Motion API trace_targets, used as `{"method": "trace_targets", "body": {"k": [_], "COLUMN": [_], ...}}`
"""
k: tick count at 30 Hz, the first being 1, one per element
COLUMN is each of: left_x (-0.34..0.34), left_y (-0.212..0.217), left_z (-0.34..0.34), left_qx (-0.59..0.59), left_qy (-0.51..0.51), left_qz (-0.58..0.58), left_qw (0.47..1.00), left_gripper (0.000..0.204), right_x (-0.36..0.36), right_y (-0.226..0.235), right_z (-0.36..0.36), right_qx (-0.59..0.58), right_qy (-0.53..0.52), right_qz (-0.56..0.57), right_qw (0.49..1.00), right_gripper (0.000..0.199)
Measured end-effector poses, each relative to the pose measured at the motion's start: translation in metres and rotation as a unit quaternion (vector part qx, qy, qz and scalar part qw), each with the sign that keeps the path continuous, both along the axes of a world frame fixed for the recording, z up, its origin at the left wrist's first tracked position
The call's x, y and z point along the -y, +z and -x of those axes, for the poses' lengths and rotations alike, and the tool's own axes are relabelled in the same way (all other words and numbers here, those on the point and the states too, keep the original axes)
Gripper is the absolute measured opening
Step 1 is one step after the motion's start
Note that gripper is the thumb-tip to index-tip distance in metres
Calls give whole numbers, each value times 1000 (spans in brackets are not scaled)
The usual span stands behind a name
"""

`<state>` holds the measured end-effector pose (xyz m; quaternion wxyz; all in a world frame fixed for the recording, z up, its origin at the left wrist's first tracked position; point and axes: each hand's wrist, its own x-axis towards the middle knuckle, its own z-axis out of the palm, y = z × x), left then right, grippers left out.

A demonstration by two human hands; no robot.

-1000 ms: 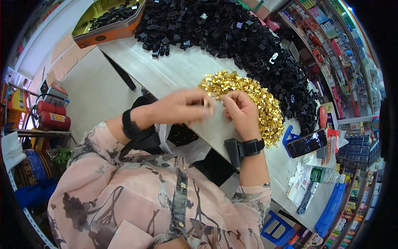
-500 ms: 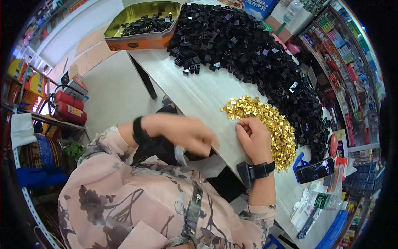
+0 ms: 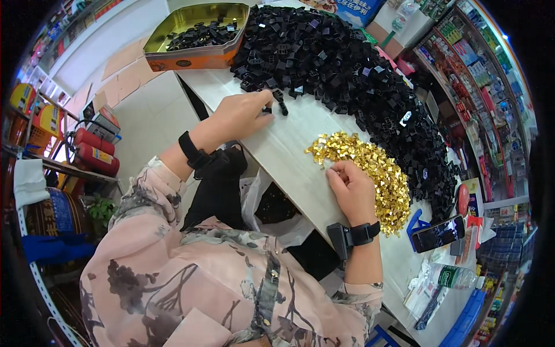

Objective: Assembling small gold metal pieces onto black plastic components at a manual workstation.

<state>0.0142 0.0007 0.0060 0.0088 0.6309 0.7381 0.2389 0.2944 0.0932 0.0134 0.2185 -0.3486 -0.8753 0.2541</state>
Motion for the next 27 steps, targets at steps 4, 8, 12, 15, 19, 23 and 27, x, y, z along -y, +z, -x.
{"method": "trace_targets", "body": {"k": [4, 8, 12, 15, 19, 23, 27], "left_x": [-8, -14, -25, -32, -29, -17, -10], "left_y": [1, 6, 6, 3, 4, 9, 5], "left_z": [-5, -12, -20, -20, -22, -49, -95], "left_qx": [-21, -55, -93, -111, -103, 3, 192], "left_qy": [-6, -25, -41, -53, -69, -107, -160], "left_qz": [-28, -77, -45, -9, 22, -19, -73], "left_qw": [999, 995, 994, 992, 992, 994, 966], "left_gripper": [29, 28, 27, 25, 24, 22, 20], "right_x": [0, 0, 1, -2, -6, 0, 5], "right_y": [-1, -4, -1, -4, -7, -1, -1], "right_z": [-2, -2, -1, -4, -4, -3, -1], "right_qx": [-16, -95, -143, -151, -171, -223, -264], "right_qy": [-12, -24, -33, -39, -34, 0, 56], "right_qz": [35, 94, 166, 205, 262, 324, 353], "right_qw": [999, 991, 975, 966, 949, 919, 896], "right_gripper": [11, 10, 9, 10, 12, 13, 15]}}
